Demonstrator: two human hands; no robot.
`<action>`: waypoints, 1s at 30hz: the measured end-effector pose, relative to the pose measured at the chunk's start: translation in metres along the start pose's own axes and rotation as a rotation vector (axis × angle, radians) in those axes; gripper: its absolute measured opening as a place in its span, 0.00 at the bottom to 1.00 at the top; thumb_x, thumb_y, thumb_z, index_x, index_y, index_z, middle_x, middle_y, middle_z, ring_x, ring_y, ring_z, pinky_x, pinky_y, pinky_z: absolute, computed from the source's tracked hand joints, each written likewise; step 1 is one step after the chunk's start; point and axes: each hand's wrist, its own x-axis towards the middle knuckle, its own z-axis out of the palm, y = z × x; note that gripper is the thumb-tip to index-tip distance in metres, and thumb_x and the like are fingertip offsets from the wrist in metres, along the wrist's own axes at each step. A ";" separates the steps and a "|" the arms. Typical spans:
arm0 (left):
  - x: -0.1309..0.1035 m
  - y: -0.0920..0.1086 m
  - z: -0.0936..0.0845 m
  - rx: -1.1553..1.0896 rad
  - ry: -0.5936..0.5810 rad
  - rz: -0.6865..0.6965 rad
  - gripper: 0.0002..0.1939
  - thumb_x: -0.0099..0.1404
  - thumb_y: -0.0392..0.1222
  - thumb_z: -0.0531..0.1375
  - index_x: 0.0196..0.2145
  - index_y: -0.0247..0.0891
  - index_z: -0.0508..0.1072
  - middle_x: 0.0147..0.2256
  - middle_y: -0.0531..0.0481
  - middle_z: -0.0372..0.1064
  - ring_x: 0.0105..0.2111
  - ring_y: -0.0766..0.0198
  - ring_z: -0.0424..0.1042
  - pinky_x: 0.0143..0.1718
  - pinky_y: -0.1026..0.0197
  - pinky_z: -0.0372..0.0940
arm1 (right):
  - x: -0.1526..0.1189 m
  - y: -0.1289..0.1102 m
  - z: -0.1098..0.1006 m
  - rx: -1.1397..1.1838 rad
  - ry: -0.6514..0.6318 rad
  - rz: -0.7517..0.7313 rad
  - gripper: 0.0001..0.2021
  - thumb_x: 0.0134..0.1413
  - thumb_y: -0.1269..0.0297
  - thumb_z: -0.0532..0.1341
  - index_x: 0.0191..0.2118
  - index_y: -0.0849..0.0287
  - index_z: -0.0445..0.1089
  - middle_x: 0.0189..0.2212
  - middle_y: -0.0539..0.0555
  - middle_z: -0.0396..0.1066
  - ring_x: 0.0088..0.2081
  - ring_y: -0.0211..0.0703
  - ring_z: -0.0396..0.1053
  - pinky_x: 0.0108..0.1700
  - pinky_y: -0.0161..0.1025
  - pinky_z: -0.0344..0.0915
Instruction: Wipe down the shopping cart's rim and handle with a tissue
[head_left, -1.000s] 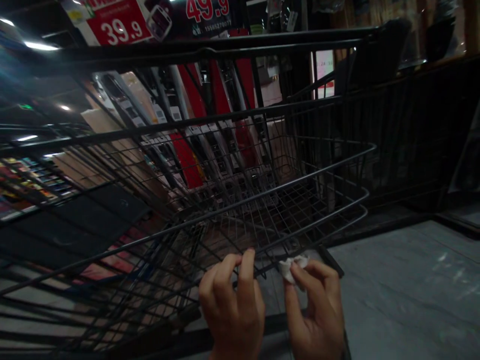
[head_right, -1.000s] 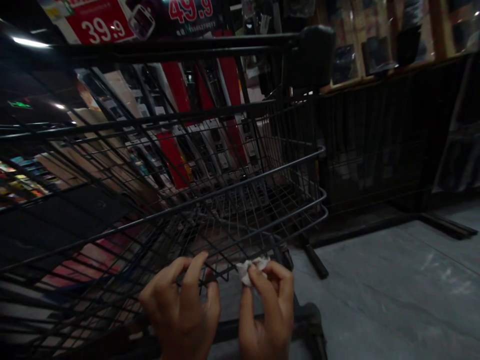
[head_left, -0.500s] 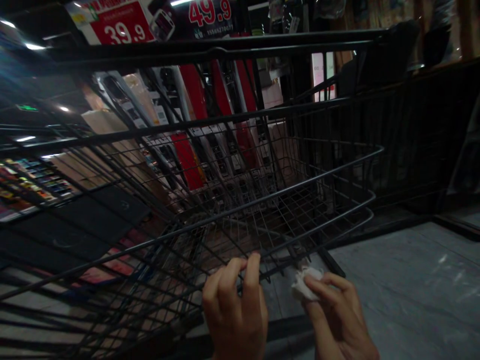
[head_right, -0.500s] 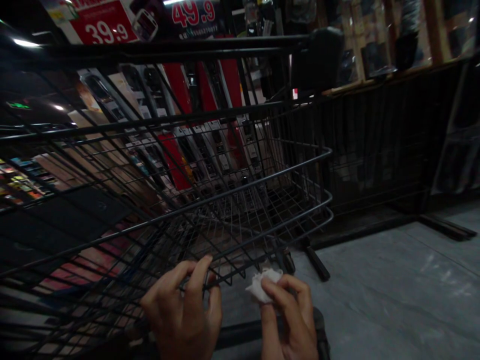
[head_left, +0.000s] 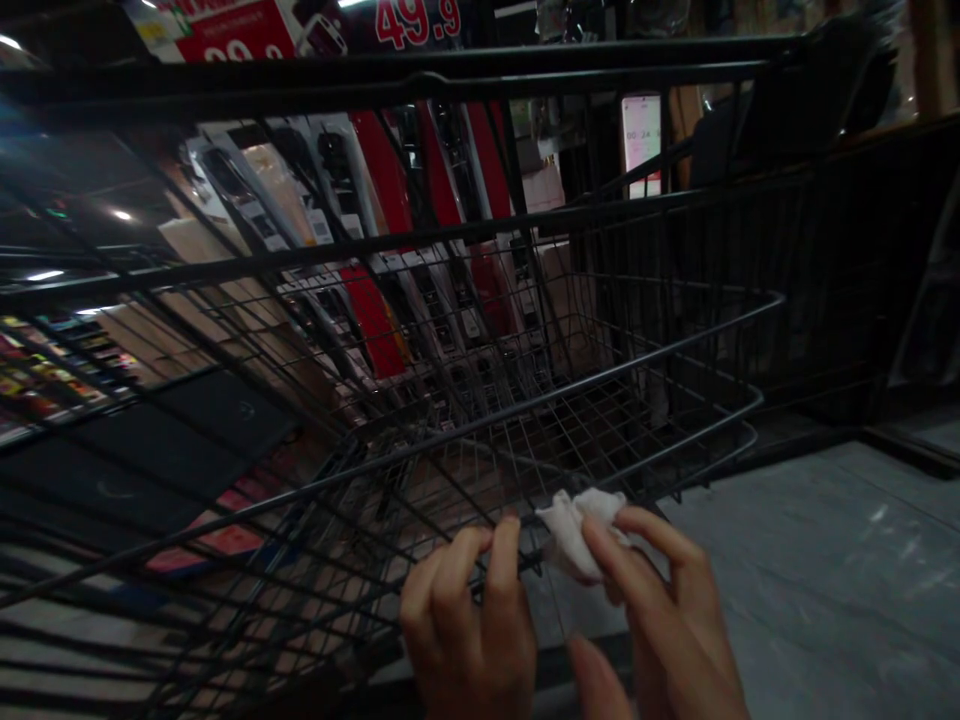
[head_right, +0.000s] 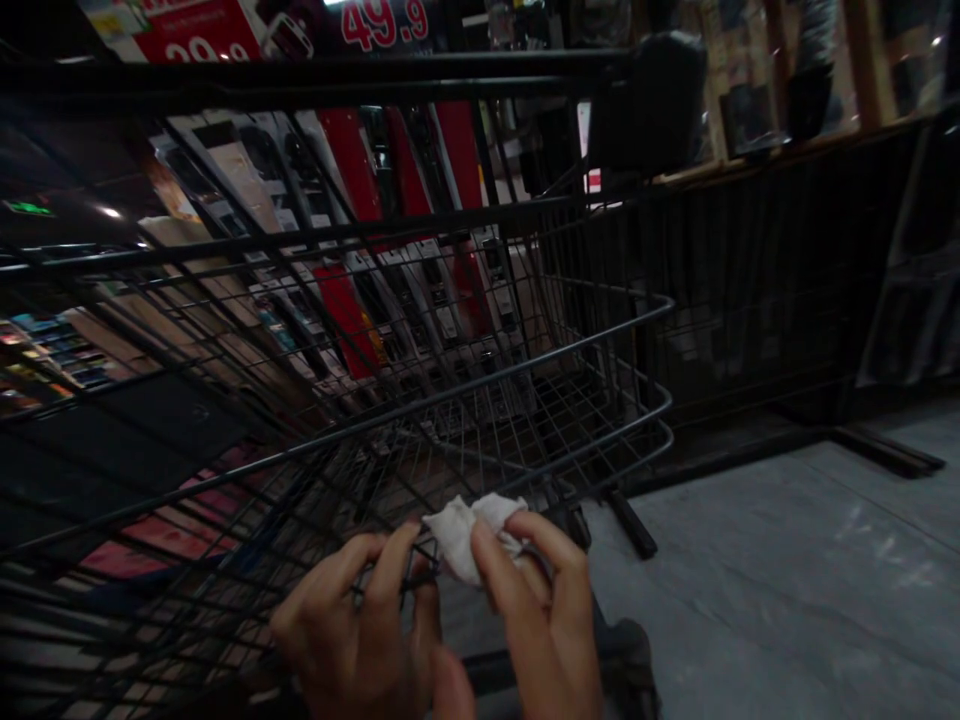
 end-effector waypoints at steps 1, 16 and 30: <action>0.000 -0.001 0.000 0.001 0.008 0.003 0.18 0.57 0.27 0.62 0.46 0.32 0.69 0.40 0.44 0.62 0.41 0.57 0.61 0.45 0.55 0.58 | 0.001 0.001 0.004 -0.006 -0.009 -0.023 0.22 0.57 0.73 0.56 0.57 0.56 0.65 0.50 0.60 0.62 0.48 0.47 0.71 0.40 0.37 0.77; 0.001 0.005 -0.003 0.007 -0.011 -0.030 0.20 0.56 0.26 0.63 0.46 0.32 0.69 0.42 0.43 0.63 0.42 0.56 0.62 0.46 0.54 0.59 | -0.045 0.025 0.057 -0.013 0.144 0.028 0.08 0.58 0.76 0.57 0.40 0.59 0.70 0.36 0.56 0.69 0.39 0.39 0.74 0.39 0.31 0.73; -0.044 -0.011 -0.011 -0.061 0.084 -0.084 0.23 0.56 0.32 0.63 0.49 0.38 0.66 0.38 0.47 0.61 0.38 0.59 0.62 0.39 0.57 0.60 | -0.035 0.004 0.025 -0.009 0.170 0.019 0.13 0.56 0.77 0.59 0.46 0.58 0.71 0.41 0.55 0.68 0.40 0.36 0.72 0.38 0.28 0.71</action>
